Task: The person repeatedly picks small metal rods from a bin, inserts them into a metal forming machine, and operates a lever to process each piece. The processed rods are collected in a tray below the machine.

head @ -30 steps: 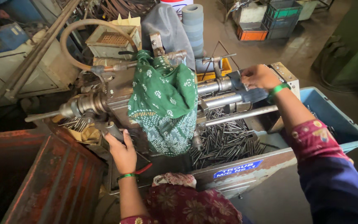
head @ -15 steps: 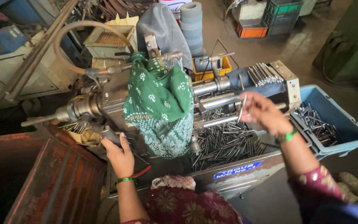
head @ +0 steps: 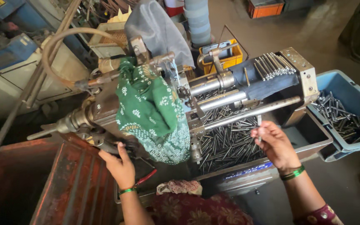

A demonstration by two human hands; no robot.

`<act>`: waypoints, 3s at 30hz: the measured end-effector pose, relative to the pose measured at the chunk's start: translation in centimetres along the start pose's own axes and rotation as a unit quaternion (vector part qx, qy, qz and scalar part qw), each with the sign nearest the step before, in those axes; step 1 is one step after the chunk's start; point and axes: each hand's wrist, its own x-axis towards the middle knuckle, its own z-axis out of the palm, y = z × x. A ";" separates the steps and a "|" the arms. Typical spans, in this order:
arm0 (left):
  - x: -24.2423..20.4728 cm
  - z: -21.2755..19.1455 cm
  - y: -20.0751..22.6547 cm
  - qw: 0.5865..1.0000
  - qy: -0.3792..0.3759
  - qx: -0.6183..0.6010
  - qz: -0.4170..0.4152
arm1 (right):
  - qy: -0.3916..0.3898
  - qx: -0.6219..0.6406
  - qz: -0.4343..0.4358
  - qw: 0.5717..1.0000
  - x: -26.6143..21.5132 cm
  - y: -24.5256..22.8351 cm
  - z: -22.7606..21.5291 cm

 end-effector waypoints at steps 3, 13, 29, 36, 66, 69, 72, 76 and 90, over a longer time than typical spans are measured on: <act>-0.1 0.2 0.0 1.000 0.003 0.000 -0.013 | 0.003 -0.133 -0.008 0.991 1.4 -0.4 4.6; -0.1 0.4 0.3 1.000 0.004 0.005 0.007 | -0.146 -0.368 -0.151 0.906 14.0 -0.5 16.2; 0.0 0.7 -0.4 0.999 0.027 0.028 0.004 | -0.187 -0.528 -0.236 0.794 20.9 1.6 20.1; 0.0 0.7 -0.2 1.000 0.024 0.020 0.003 | -0.183 -0.513 -0.212 0.811 20.9 1.9 20.6; 0.1 0.8 0.2 0.997 0.028 0.019 -0.069 | -0.225 -0.473 -0.227 0.821 21.1 2.8 20.3; 0.0 0.8 0.1 0.999 0.032 0.031 0.020 | -0.227 -0.473 -0.225 0.821 21.1 2.8 20.2; -0.1 0.8 0.0 0.999 0.032 0.030 0.007 | -0.231 -0.472 -0.235 0.818 21.2 2.8 20.2; 0.0 0.8 -0.3 0.999 0.028 0.019 -0.018 | -0.234 -0.468 -0.232 0.820 21.5 3.0 19.9; 0.0 0.5 0.2 0.999 0.025 0.011 0.020 | -0.181 -0.466 -0.183 0.847 21.5 0.4 16.5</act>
